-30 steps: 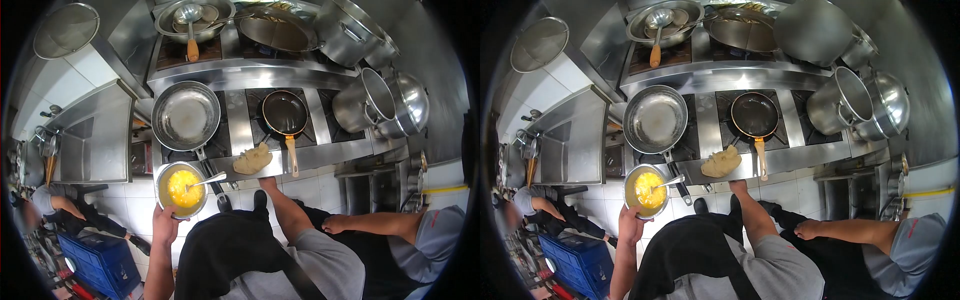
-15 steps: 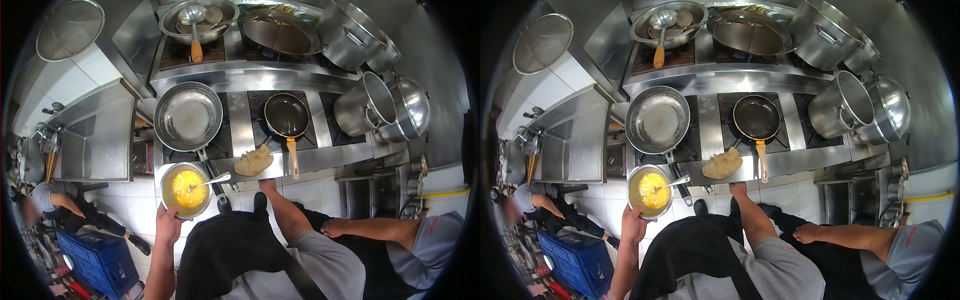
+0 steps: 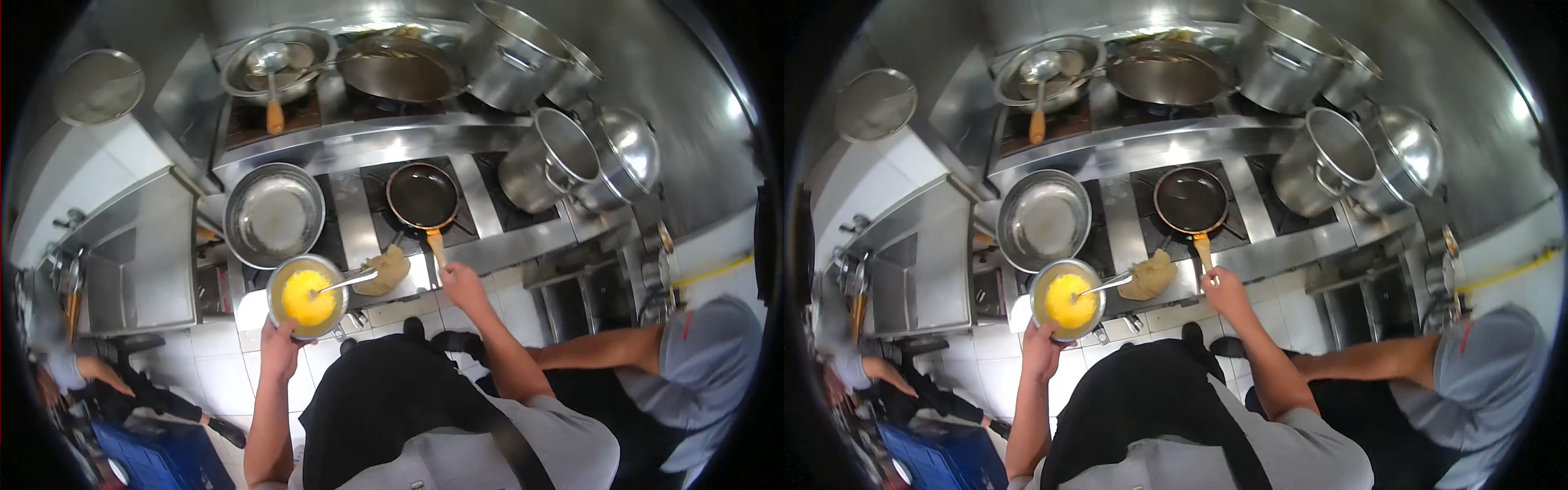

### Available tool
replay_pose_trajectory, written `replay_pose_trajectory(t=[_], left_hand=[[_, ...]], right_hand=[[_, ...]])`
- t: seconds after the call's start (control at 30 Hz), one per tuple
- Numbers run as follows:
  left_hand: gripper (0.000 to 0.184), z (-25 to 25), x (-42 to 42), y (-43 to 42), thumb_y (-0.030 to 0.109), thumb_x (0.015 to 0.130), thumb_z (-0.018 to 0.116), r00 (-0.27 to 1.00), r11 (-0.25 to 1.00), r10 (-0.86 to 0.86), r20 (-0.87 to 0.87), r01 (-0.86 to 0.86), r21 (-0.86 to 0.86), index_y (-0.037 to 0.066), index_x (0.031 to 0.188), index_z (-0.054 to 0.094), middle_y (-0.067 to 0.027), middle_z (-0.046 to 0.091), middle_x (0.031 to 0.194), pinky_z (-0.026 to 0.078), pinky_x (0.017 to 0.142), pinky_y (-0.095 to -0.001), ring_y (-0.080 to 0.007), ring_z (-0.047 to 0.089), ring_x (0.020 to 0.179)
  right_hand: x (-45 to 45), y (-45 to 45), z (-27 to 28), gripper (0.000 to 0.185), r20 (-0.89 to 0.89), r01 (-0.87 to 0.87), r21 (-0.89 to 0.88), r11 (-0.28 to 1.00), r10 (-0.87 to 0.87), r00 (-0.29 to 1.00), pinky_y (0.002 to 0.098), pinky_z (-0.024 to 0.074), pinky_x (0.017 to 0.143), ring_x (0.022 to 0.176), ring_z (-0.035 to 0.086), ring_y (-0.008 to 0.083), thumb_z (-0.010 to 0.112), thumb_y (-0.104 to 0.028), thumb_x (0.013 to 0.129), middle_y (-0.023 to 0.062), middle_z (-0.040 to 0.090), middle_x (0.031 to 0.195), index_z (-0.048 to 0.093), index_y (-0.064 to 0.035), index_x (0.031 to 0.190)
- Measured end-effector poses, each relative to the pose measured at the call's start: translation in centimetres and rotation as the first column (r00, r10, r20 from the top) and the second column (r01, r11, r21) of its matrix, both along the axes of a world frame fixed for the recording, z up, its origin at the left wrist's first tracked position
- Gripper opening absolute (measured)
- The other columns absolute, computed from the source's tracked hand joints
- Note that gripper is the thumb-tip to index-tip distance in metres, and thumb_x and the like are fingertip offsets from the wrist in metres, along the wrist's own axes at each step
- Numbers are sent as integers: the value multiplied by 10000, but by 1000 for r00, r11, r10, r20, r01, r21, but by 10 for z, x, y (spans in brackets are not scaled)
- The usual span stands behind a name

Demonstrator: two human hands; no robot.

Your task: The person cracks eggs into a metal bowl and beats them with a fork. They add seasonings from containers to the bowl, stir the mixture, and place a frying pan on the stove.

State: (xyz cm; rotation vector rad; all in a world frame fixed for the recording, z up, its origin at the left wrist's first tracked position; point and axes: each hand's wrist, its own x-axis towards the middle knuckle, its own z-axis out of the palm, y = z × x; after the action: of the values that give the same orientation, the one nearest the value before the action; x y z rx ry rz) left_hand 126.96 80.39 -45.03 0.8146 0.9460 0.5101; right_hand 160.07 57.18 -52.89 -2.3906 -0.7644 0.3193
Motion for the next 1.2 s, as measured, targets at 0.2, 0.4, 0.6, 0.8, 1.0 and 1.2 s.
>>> replay_pose_trajectory(t=[0.2, 0.4, 0.6, 0.8, 1.0, 1.2], left_hand=[[493, -5, 66, -29, 43, 962, 484, 1000, 1000, 21, 7, -21, -23, 13, 1438, 359, -199, 577, 1312, 602, 739, -448, -338, 658, 1078], [446, -17, 132, -58, 33, 944, 517, 989, 998, 55, 135, -53, -13, -7, 1363, 369, -207, 572, 1270, 630, 686, -418, -330, 676, 1025], [459, -28, 157, -62, 30, 930, 511, 996, 998, 64, 68, -65, 21, 14, 1358, 344, -189, 559, 1256, 627, 691, -410, -318, 674, 1010], [466, -32, 177, -42, 37, 935, 516, 996, 997, 30, 88, -35, 62, 26, 1361, 326, -199, 509, 1316, 628, 722, -421, -320, 650, 1082], [422, -46, 189, -33, 36, 950, 509, 990, 993, 87, 113, -95, 70, 42, 1340, 349, -190, 540, 1288, 610, 679, -420, -324, 676, 1004], [442, -47, 196, -14, 43, 938, 525, 996, 979, 35, 86, -52, 199, 33, 1348, 362, -175, 562, 1246, 617, 615, -351, -269, 689, 962]], right_hand=[[1, 39, 113, 405, -308, -200, 379, 904, 326, 894, 347, 533, 674, 732, 665, 182, 664, -333, 947, 116, 681, 808, 632, 32, 1122], [49, 87, 100, 356, -523, -308, 334, 891, 447, 726, 330, 508, 517, 526, 613, 145, 668, -321, 958, 73, 634, 780, 608, 26, 1008], [81, 81, 112, 266, -591, -497, 195, 846, 506, 629, 324, 497, 497, 501, 628, 168, 625, -248, 935, 83, 624, 714, 656, 9, 872], [63, 81, 119, 469, -156, -638, -121, 760, 620, 769, 452, 554, 673, 702, 701, 360, 612, -422, 931, 222, 682, 764, 697, 27, 829], [49, 83, 104, 511, 67, -547, -213, 809, 571, 818, 496, 549, 716, 781, 701, 378, 555, -475, 962, 200, 697, 767, 714, -19, 794], [71, 86, 128, 500, -42, -579, -293, 761, 594, 803, 506, 547, 710, 766, 694, 396, 557, -450, 970, 195, 692, 760, 716, -27, 756]])
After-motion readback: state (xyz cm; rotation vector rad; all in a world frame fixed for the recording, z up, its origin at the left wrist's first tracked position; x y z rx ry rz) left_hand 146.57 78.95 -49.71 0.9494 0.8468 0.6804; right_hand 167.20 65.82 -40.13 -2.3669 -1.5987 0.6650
